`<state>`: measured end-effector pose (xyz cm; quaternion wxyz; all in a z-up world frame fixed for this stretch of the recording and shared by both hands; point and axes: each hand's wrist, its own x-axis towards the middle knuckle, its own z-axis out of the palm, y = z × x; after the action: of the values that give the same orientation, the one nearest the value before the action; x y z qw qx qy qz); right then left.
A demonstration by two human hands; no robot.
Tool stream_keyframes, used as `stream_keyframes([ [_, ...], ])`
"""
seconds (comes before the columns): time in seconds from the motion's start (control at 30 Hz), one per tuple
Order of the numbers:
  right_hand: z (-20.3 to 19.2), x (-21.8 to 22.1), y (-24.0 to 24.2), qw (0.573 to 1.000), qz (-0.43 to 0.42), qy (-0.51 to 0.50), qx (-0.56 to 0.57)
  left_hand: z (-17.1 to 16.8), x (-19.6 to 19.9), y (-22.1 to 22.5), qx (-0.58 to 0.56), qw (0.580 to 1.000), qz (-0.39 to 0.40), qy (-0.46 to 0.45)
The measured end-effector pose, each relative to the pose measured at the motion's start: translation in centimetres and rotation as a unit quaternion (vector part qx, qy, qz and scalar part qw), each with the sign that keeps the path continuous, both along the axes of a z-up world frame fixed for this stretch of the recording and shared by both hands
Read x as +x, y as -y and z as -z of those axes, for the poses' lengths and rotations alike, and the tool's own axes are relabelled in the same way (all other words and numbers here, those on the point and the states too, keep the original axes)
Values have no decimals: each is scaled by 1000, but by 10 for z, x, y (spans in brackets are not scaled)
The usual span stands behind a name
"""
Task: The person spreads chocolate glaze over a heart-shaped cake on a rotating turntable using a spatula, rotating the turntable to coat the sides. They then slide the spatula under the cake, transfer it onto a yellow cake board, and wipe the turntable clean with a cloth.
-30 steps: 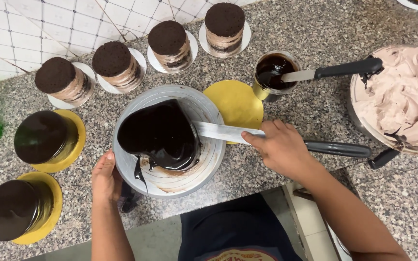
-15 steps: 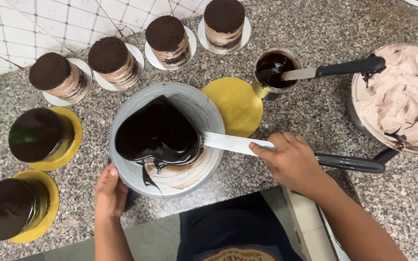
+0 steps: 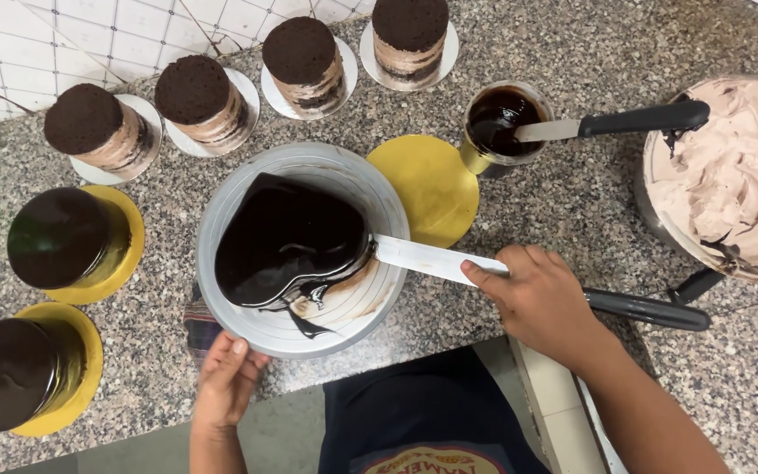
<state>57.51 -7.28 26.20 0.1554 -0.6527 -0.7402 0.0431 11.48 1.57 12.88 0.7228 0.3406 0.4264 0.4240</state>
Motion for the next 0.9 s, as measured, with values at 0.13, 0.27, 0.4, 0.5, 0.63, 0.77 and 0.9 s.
stream_keyframes([
  [0.13,0,-1,-1,1000,6,9,-13,1,5,15,-36,996,67,-37],
  [0.27,-2,-2,-1,1000,6,8,-9,-17,11,6,-52,997,-2,-50],
  [0.4,0,-4,0,1000,2,11,-5,5,-2,5,10,999,-27,33],
  [0.5,1,-5,1,1000,3,13,-2,7,-1,9,-3,999,1,32],
  [0.63,-1,-8,1,1000,8,20,-3,4,6,15,-3,1000,10,22],
  [0.77,-1,-11,1,1000,6,23,-5,5,10,19,-16,999,8,41],
  [0.9,-1,-18,0,1000,-9,-1,12,4,18,25,-36,998,27,42],
])
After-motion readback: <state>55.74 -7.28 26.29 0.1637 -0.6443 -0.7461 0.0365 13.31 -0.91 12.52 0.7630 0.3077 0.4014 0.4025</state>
